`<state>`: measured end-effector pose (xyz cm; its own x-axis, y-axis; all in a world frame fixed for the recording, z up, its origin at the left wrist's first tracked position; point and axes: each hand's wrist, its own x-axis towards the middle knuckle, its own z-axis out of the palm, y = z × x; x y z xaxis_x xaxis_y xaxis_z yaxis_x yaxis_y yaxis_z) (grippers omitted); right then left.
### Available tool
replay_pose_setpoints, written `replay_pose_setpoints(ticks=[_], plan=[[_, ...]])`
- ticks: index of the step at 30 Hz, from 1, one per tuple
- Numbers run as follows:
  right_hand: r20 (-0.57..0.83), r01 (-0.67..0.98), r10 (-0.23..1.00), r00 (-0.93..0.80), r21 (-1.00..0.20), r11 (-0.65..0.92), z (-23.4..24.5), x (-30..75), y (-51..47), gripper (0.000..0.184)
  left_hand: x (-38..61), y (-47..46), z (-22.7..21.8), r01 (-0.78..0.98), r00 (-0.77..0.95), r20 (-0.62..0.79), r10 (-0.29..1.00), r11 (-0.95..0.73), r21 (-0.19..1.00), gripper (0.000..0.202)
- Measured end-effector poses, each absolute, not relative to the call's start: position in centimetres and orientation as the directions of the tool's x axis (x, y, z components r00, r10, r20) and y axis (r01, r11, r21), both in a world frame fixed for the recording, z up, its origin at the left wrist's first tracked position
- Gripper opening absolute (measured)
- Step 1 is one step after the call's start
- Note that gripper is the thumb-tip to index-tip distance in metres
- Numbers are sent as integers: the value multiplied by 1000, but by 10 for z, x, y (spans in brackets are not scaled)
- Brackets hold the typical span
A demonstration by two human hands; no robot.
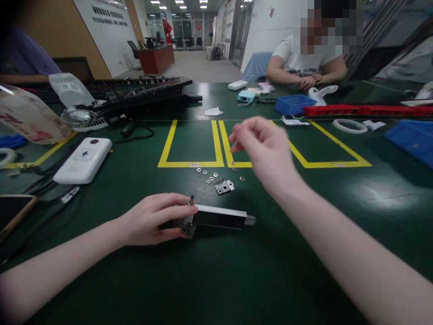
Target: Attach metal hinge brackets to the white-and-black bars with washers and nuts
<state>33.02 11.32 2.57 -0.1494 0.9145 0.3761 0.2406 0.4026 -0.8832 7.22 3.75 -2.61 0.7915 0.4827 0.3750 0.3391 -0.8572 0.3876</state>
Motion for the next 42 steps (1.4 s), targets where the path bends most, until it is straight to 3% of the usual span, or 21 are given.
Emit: replay_pose_setpoints(ticks=[2,4,7,11,16,20,23,25,27,30,36,42], plan=[[390,374,875,-288,-795,478,8,329,119,24,78,42,-25,346,792,382,476,-866,362,48],[369,529,798,-477,-604,596,-8,327,124,20,84,47,-24,345,795,391,464,-876,338,45],[285,621,716,-638,-360,697,-20,324,128,18,90,51,-24,334,810,380,446,-885,325,44],[213,660,723,-658,-300,689,-21,314,131,13,92,53,-24,331,818,371,440,-887,322,45],[188,691,765,-616,-337,640,-23,302,139,6,90,54,-25,335,820,366,441,-887,317,45],[192,692,782,-592,-376,616,-22,300,138,12,90,54,-27,337,818,376,435,-893,299,45],[140,601,819,-557,-613,513,-10,305,127,17,89,54,-28,345,826,369,426,-900,265,47],[2,456,803,-596,-822,341,3,312,116,22,88,53,-28,352,825,375,422,-904,242,47],[-137,361,729,-670,-919,159,15,318,107,25,86,52,-29,357,823,387,416,-908,217,47],[-240,345,671,-702,-938,25,27,324,97,24,84,51,-30,367,824,393,408,-913,178,45],[-260,309,665,-700,-950,-45,25,318,91,18,85,50,-30,372,830,400,389,-920,123,43],[-274,264,642,-716,-958,-114,20,317,91,22,85,49,-29,418,783,330,527,-839,347,71]])
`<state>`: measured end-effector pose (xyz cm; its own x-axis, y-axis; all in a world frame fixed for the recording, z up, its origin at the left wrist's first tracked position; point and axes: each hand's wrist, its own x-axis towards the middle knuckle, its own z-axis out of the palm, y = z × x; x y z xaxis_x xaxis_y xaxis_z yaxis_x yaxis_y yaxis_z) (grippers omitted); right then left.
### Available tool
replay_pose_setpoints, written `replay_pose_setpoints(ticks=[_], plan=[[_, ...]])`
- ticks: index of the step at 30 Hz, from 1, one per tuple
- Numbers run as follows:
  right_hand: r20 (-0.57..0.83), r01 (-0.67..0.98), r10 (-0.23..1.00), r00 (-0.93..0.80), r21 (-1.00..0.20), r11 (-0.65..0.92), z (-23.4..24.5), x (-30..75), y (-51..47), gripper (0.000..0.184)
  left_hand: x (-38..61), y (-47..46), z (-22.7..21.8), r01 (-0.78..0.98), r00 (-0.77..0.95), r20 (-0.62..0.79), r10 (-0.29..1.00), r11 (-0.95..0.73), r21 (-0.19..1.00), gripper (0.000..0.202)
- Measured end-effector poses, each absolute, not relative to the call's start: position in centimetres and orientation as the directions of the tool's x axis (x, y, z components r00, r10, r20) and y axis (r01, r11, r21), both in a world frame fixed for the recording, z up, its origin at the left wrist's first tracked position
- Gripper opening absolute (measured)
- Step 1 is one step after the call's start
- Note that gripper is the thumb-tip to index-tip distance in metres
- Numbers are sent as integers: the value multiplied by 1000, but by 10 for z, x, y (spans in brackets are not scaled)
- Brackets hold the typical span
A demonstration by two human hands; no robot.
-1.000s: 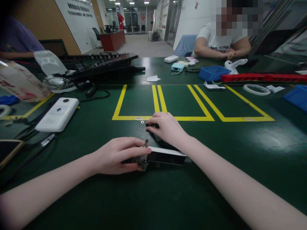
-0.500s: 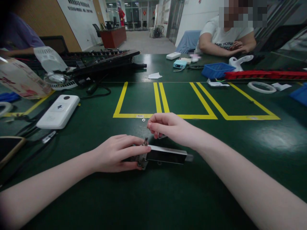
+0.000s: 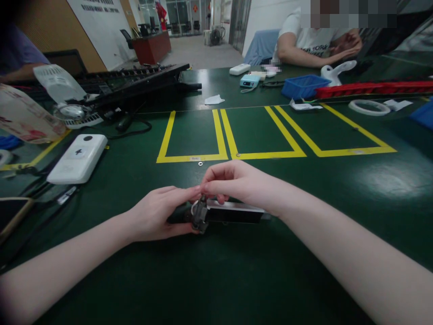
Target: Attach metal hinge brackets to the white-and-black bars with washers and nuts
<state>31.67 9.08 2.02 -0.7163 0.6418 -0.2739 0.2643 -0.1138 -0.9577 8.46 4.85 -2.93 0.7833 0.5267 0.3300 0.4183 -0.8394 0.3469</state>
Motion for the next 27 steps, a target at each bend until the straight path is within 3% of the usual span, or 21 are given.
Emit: replay_pose_setpoints(ticks=[6,17,20,27], plan=[[-243,190,646,-723,-970,-153,10,316,92,25,84,49,-29,430,770,299,563,-805,409,80],[-387,135,681,-621,-909,-394,7,302,80,17,84,49,-29,405,791,296,535,-822,401,78],[-352,121,684,-639,-924,-363,6,304,82,17,84,49,-29,415,789,287,543,-816,403,79],[-246,212,660,-710,-968,-132,15,321,92,13,85,49,-29,419,757,325,568,-802,426,94]])
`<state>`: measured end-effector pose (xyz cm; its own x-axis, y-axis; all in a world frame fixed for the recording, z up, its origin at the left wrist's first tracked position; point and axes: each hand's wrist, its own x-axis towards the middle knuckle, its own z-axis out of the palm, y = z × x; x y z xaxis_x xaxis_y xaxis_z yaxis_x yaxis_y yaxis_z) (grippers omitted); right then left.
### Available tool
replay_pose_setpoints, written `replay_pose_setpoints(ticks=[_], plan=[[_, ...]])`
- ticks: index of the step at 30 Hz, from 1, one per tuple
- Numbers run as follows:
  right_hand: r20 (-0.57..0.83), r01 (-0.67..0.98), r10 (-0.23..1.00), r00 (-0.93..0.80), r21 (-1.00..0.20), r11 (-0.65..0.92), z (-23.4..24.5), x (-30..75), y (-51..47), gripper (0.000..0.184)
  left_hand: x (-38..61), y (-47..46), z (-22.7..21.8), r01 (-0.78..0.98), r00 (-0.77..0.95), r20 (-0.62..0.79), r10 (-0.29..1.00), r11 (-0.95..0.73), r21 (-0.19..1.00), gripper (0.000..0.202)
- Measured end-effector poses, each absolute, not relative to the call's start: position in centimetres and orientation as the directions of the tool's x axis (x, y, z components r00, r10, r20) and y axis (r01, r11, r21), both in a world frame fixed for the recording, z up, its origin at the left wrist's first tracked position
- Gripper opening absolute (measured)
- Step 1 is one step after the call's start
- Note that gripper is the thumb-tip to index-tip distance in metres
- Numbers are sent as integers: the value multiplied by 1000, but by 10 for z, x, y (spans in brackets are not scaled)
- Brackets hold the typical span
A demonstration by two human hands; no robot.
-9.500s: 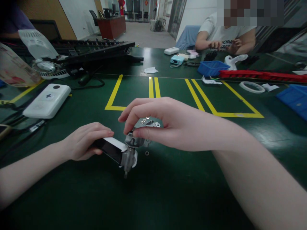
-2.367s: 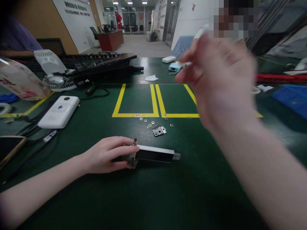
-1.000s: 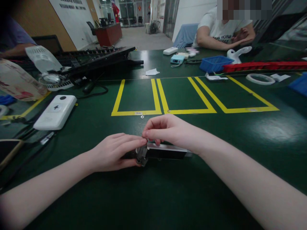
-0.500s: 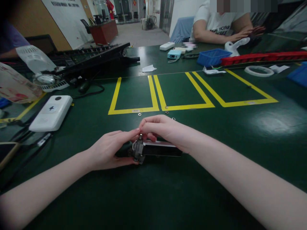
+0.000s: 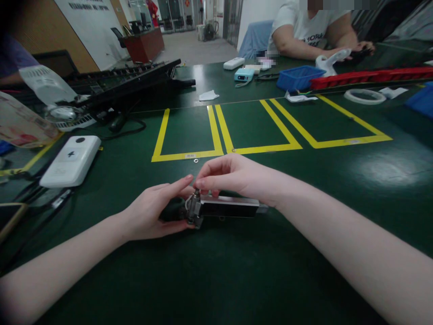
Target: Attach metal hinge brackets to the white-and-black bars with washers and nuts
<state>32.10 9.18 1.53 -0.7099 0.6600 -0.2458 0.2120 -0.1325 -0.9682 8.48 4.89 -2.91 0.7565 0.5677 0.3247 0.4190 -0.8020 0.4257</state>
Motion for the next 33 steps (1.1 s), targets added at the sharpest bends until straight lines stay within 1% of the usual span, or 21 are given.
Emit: replay_pose_setpoints(ticks=[4,6,8,10,11,13,16,19,21,22,24,26,30,33], plan=[[-281,281,645,-710,-954,-105,22,325,93,15,84,50,-31,411,747,343,570,-801,435,94],[-267,306,667,-695,-950,-62,23,324,93,17,84,50,-32,411,739,354,574,-800,438,89],[-183,312,757,-627,-950,28,22,324,95,18,83,51,-34,409,730,371,573,-802,434,81],[-55,347,861,-506,-927,145,19,324,97,21,83,50,-33,408,726,377,576,-801,437,73],[7,384,894,-448,-901,199,16,325,99,22,83,50,-33,409,727,368,580,-796,446,70],[90,478,915,-394,-830,287,10,326,102,22,84,49,-30,424,723,329,608,-766,484,68],[141,575,894,-426,-720,388,1,327,104,22,86,47,-25,459,705,256,661,-701,546,63],[185,629,831,-525,-573,525,-7,327,106,22,87,47,-22,460,705,226,672,-677,575,54],[176,653,789,-588,-473,592,-11,327,108,22,87,47,-20,450,715,220,664,-678,581,49],[154,662,779,-608,-445,604,-13,328,110,22,87,47,-19,445,721,217,658,-680,583,47],[107,673,772,-626,-425,605,-15,330,112,21,87,48,-18,437,730,214,649,-684,584,44],[93,679,768,-634,-409,610,-16,331,114,21,87,48,-18,433,732,217,646,-687,583,43],[126,683,751,-649,-340,647,-15,330,114,14,87,47,-20,437,726,230,648,-693,573,48],[158,692,759,-631,-326,644,-14,330,113,10,87,47,-21,463,715,226,661,-691,555,54]])
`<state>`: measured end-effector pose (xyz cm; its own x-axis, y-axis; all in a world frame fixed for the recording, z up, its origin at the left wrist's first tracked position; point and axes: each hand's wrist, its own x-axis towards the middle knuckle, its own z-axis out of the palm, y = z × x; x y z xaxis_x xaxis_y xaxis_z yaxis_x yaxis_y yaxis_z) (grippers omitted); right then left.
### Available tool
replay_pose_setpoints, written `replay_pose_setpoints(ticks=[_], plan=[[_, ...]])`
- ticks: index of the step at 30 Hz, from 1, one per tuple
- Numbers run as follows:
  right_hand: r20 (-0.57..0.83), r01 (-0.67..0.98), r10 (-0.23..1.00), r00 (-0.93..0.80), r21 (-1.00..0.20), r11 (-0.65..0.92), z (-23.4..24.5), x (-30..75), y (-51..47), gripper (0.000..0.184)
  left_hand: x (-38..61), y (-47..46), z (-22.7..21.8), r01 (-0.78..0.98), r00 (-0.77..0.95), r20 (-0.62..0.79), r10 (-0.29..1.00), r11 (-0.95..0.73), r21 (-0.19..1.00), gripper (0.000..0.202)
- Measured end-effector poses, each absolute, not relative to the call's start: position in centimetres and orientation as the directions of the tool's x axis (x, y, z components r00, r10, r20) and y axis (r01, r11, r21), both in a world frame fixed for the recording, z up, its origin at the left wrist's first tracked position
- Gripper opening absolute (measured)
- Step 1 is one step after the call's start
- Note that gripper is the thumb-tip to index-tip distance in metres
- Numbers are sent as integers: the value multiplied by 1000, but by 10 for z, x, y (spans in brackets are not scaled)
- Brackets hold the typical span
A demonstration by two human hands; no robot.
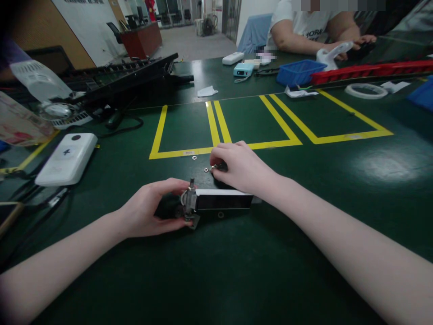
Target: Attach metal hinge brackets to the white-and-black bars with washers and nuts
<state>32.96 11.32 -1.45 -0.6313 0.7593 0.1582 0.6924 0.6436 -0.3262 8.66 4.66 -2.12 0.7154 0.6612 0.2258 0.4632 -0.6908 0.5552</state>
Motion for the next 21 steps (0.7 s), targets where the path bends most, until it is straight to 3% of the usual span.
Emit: replay_pose_setpoints(ticks=[7,15,18,21], plan=[[50,753,791,-610,-274,598,-9,330,114,18,87,46,-21,491,722,183,667,-681,543,58],[90,703,754,-650,-305,643,-13,330,116,11,86,46,-21,480,727,200,657,-694,536,58],[95,677,764,-639,-401,617,-10,329,116,9,87,46,-22,475,723,215,657,-699,535,58],[36,596,797,-603,-643,480,1,327,113,16,87,46,-23,496,713,202,672,-686,533,59]])
